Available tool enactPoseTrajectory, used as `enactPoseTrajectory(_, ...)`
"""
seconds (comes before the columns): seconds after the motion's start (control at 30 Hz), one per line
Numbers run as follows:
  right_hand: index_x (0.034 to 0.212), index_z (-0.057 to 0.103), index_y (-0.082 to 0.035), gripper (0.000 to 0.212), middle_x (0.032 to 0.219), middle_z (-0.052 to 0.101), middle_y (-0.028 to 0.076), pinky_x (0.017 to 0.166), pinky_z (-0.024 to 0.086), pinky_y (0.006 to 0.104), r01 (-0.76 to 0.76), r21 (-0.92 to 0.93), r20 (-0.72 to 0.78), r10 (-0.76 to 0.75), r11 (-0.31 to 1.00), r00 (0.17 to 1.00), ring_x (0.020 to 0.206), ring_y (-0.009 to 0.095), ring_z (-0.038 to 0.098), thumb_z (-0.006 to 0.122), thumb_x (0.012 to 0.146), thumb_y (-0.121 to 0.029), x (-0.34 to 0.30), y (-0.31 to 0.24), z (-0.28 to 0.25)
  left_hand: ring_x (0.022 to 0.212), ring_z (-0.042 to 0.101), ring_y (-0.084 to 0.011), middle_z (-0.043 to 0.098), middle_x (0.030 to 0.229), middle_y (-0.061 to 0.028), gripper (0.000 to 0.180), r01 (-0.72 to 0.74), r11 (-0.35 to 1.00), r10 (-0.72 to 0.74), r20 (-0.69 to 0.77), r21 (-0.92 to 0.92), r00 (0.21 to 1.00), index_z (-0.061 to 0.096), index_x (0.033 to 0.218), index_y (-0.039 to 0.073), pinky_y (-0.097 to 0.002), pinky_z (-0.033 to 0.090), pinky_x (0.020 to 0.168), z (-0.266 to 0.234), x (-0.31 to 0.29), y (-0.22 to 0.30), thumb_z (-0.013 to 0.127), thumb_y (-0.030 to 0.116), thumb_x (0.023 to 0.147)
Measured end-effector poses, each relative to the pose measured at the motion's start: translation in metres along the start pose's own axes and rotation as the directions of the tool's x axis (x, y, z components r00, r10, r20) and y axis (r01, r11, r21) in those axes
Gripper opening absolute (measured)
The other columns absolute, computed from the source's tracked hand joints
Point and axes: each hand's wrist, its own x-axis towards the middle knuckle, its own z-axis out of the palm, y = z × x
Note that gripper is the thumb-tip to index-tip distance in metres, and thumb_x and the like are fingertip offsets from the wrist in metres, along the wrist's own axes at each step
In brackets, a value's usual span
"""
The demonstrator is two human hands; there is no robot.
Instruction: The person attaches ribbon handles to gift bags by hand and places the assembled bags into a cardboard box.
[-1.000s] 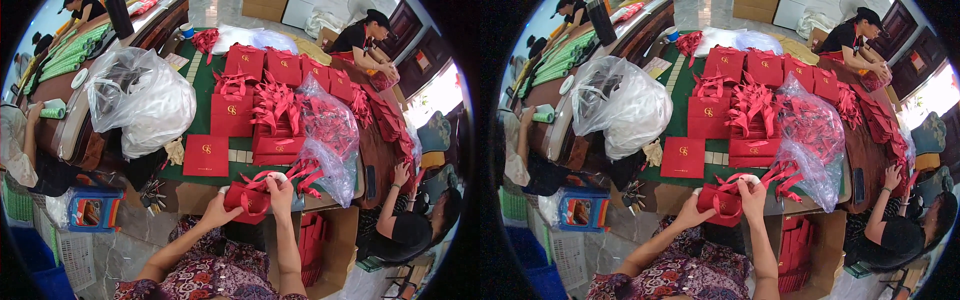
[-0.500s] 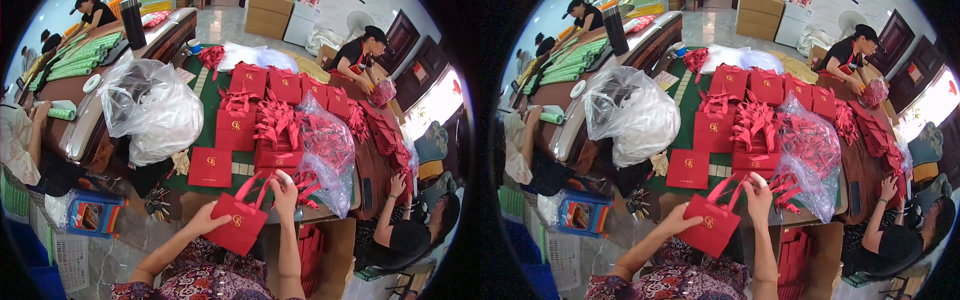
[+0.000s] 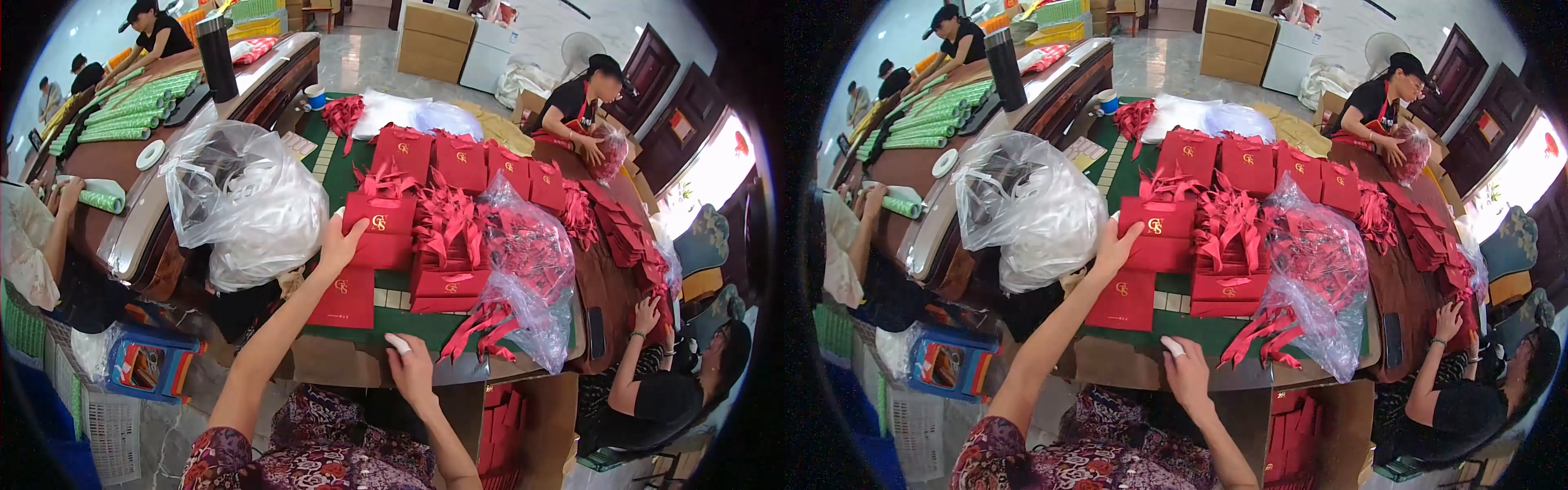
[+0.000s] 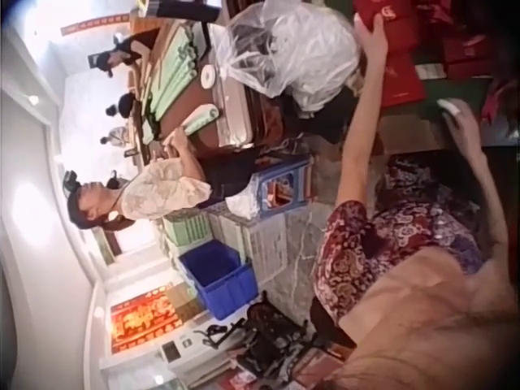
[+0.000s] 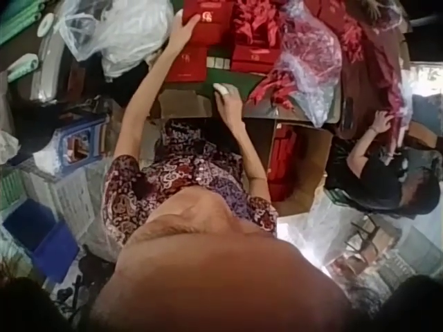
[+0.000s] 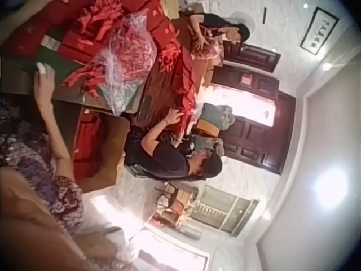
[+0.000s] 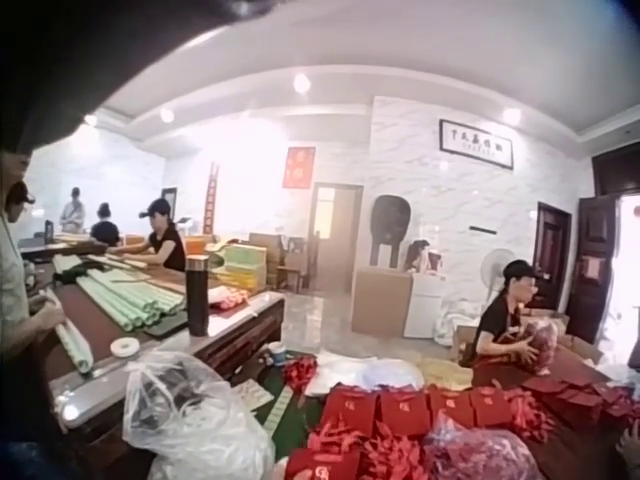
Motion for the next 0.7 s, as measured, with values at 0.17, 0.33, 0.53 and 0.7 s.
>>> enactPoseTrajectory(0.17, 0.130, 0.062, -0.013, 0.048, 0.134, 0.056, 0.012, 0.101, 0.047, 0.0449, 0.187, -0.190, 0.160, -0.158, 0.964, 0.974, 0.125, 0.036, 0.051, 0.070, 0.083, -0.007, 0.025, 0.007, 0.032, 0.086, 0.065, -0.0381, 0.068, 0.090, -0.0212, 0.038, -0.045, 0.975, 0.063, -0.076, 0.219, 0.995, 0.063, 0.105, -0.003, -0.0431, 0.050, 0.075, 0.019, -0.001, -0.036, 0.074, 0.029, 0.087)
enactPoseTrajectory(0.33, 0.131, 0.062, -0.016, 0.048, 0.134, 0.057, 0.011, 0.100, 0.046, 0.0449, 0.350, -0.291, 0.210, -0.297, 0.891, 0.931, 0.123, 0.036, 0.054, 0.070, 0.083, -0.008, 0.034, 0.028, 0.051, 0.098, 0.055, -0.0416, 0.058, 0.104, -0.0226, 0.047, -0.076, 0.884, 0.176, -0.176, 0.462, 0.969, 0.058, 0.114, -0.004, -0.0488, 0.044, 0.084, 0.033, -0.008, -0.056, 0.073, 0.032, 0.087)
enactPoseTrajectory(0.53, 0.129, 0.064, -0.016, 0.046, 0.130, 0.061, 0.010, 0.096, 0.048, 0.0439, 0.198, -0.134, 0.061, -0.191, 0.971, 0.980, 0.116, 0.034, 0.059, 0.069, 0.084, -0.008, 0.021, 0.020, 0.047, 0.109, 0.046, -0.0445, 0.049, 0.118, -0.0241, 0.055, -0.024, 0.810, 0.207, -0.249, 0.586, 0.946, 0.050, 0.123, -0.005, -0.0546, 0.038, 0.093, 0.038, -0.015, -0.069, 0.071, 0.032, 0.088)
enactPoseTrajectory(0.7, 0.127, 0.066, -0.015, 0.044, 0.127, 0.063, 0.009, 0.095, 0.049, 0.0432, 0.284, -0.240, 0.058, -0.279, 0.928, 0.959, 0.112, 0.033, 0.061, 0.069, 0.083, -0.008, 0.036, 0.026, 0.047, 0.112, 0.046, -0.0445, 0.050, 0.119, -0.0274, 0.059, -0.028, 0.835, 0.188, -0.237, 0.550, 0.953, 0.047, 0.129, -0.004, -0.0511, 0.036, 0.100, 0.044, -0.012, -0.067, 0.072, 0.029, 0.088)
